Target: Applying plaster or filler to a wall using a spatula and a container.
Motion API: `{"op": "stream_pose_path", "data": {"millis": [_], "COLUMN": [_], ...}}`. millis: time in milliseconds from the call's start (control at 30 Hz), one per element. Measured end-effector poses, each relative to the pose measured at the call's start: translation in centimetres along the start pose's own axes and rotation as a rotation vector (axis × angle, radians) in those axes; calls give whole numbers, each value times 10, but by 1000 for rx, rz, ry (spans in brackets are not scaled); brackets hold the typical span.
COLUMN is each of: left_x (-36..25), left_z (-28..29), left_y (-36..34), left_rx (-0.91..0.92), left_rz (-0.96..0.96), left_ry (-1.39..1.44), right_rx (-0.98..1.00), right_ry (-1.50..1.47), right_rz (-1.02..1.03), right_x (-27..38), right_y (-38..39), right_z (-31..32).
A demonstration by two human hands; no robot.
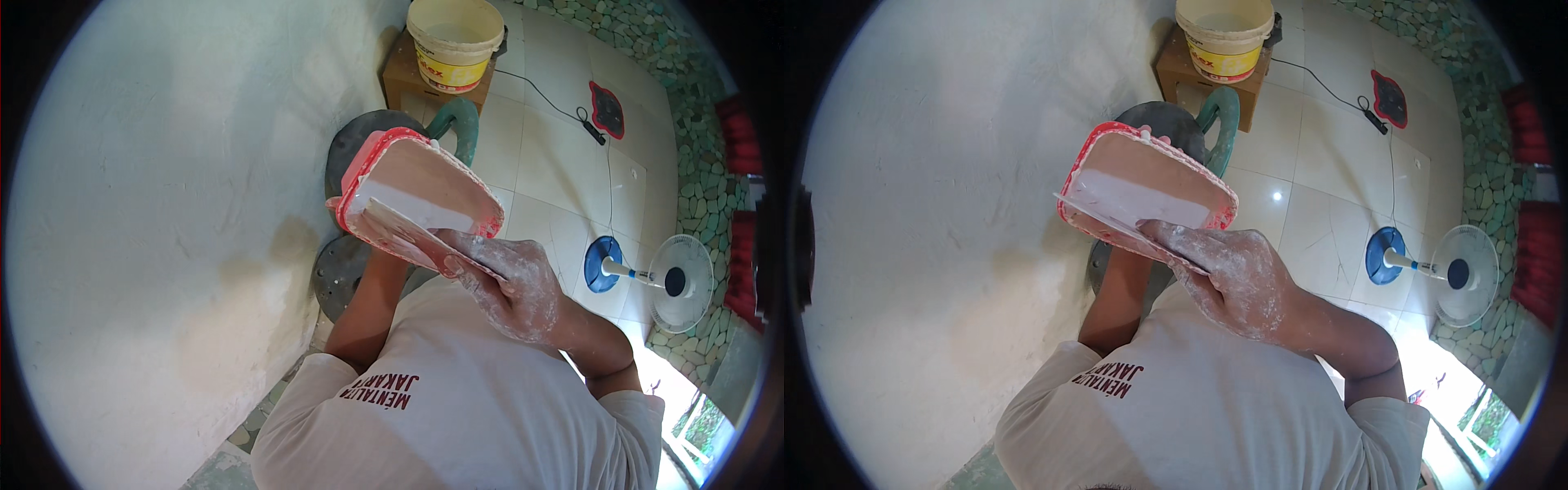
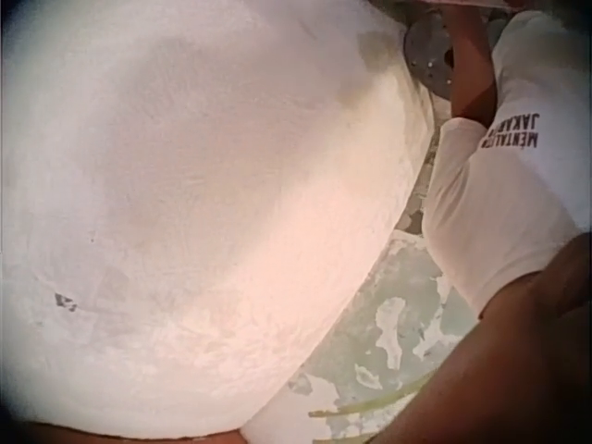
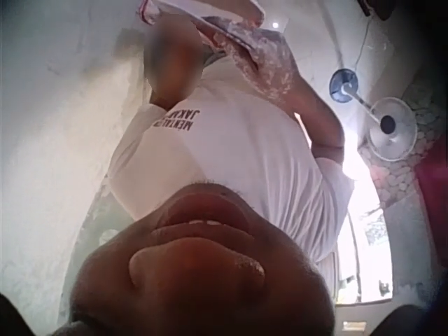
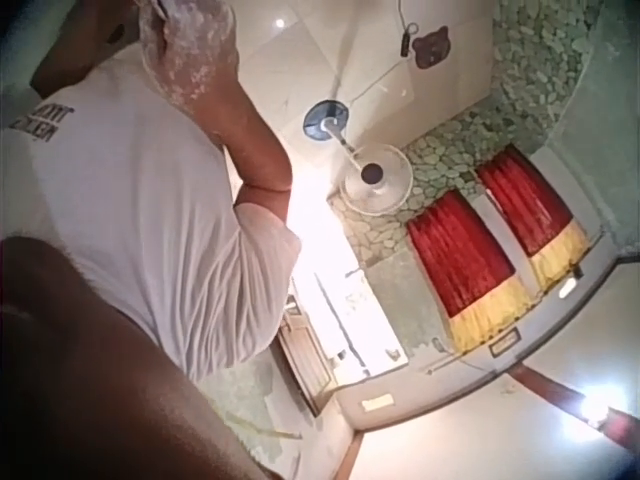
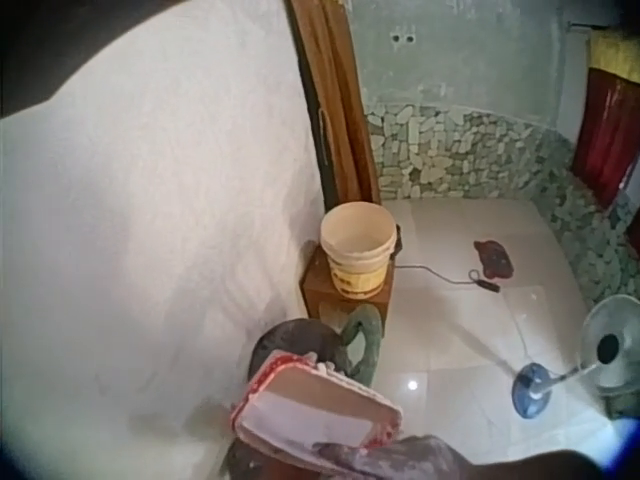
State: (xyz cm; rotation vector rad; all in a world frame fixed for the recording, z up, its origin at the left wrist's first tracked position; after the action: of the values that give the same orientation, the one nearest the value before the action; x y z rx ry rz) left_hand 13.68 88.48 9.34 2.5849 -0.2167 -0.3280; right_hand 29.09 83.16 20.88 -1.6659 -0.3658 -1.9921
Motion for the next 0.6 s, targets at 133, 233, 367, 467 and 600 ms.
{"op": "stream_pose_path", "data": {"millis": [133, 233, 367, 467, 600], "left_x": [0, 4, 13, 25, 33], "left_z": [0, 5, 8, 9, 7], "left_y": [-16, -30, -60, -86, -125], "left_rx": [119, 257, 485, 572, 425], "left_rz": [-73, -165, -308, -401, -487], "left_ry": [-49, -124, -239, -314, -369], "right_rx": [-10, -17, 14, 108, 156], "right_ry": [23, -18, -120, -51, -57], "right_rz": [50, 76, 70, 173, 83], "right_x": [-9, -16, -28, -44, -74], "right_y": [-24, -34, -46, -62, -87], "right_z": [12, 28, 62, 83, 109]}}
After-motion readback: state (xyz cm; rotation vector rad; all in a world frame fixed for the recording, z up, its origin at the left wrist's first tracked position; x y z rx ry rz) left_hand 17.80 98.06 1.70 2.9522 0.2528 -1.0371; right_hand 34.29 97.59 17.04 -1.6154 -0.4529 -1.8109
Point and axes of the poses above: each hand's wrist, its own y-axis away from the middle knuckle, its own z-axis out of the back of the hand, x = y × z, the point moved 1 cm from there along -y, towards the middle knuckle, and after that the axes turned 13 degrees about -y, right-handed, at the moved point
